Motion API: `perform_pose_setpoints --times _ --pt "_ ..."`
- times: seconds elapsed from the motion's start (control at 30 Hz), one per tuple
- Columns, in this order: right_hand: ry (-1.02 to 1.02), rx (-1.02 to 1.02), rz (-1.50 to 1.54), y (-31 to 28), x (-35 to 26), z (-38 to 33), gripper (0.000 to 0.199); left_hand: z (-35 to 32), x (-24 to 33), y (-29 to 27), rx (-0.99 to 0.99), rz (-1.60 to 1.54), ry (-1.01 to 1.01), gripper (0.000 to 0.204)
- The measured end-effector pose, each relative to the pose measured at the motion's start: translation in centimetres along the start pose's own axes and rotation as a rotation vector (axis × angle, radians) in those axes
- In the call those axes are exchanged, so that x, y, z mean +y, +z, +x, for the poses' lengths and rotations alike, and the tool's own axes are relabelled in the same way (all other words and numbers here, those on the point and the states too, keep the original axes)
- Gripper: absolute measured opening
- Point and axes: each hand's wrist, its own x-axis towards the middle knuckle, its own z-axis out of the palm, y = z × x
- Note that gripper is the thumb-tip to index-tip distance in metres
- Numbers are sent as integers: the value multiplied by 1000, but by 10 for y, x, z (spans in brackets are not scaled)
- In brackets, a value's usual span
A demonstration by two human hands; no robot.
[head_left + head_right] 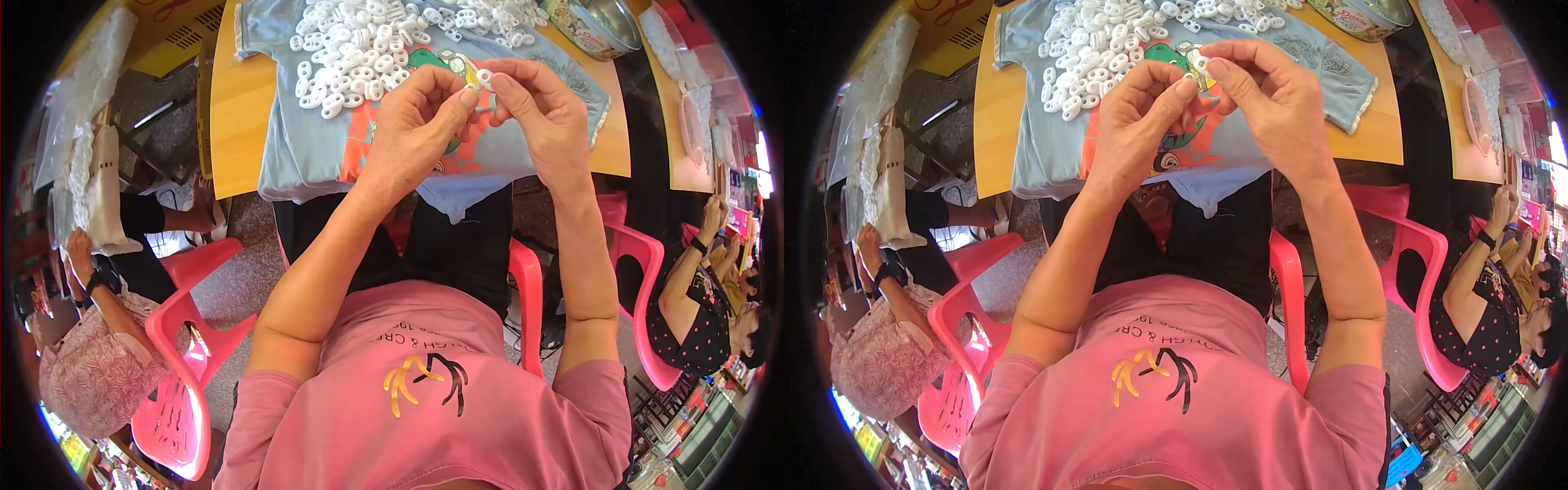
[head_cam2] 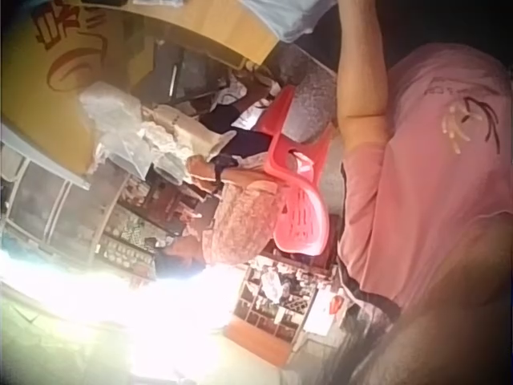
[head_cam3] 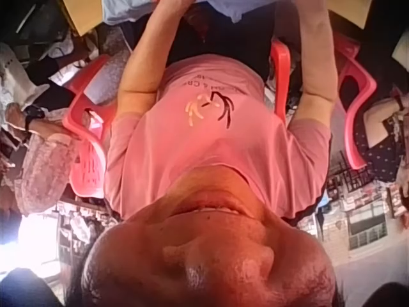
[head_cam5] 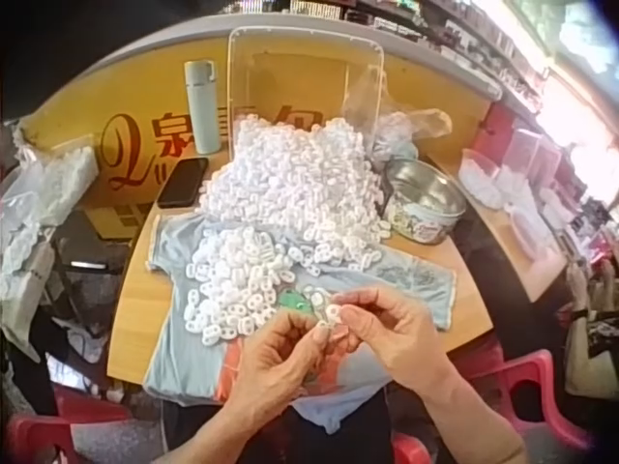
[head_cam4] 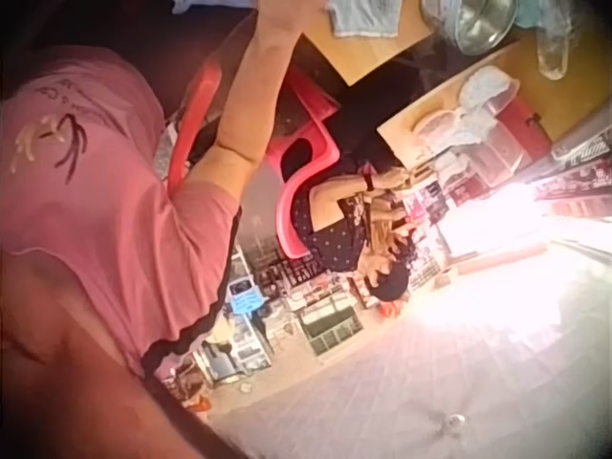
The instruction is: Attaching white plastic rings to small cartoon character tags at a workstation.
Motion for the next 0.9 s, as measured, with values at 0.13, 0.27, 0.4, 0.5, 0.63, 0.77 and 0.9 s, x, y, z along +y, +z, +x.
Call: perform_pose_setpoints --times 0.13,0.27,0.4,0.5,0.63,0.77,0.9 --pt "-59 48 -12 6 5 -4 20 -1 2 0 -1 -7 1 17" --pt "-70 77 -27 13 7 -9 20 -1 3 2 24 -1 -2 17" --pt "-99 120 14 21 9 -11 18 -2 0 0 40 -4 -18 16" --pt "-132 153 28 25 11 -13 18 0 -3 -3 47 -23 -13 15" --pt "-165 128 28 24 12 -12 18 1 -1 -1 30 -50 13 15" --pt "-73 143 93 21 14 -13 19 3 -4 0 15 -76 13 15" --pt "116 84 363 19 10 -15 28 1 5 12 53 -126 167 14"
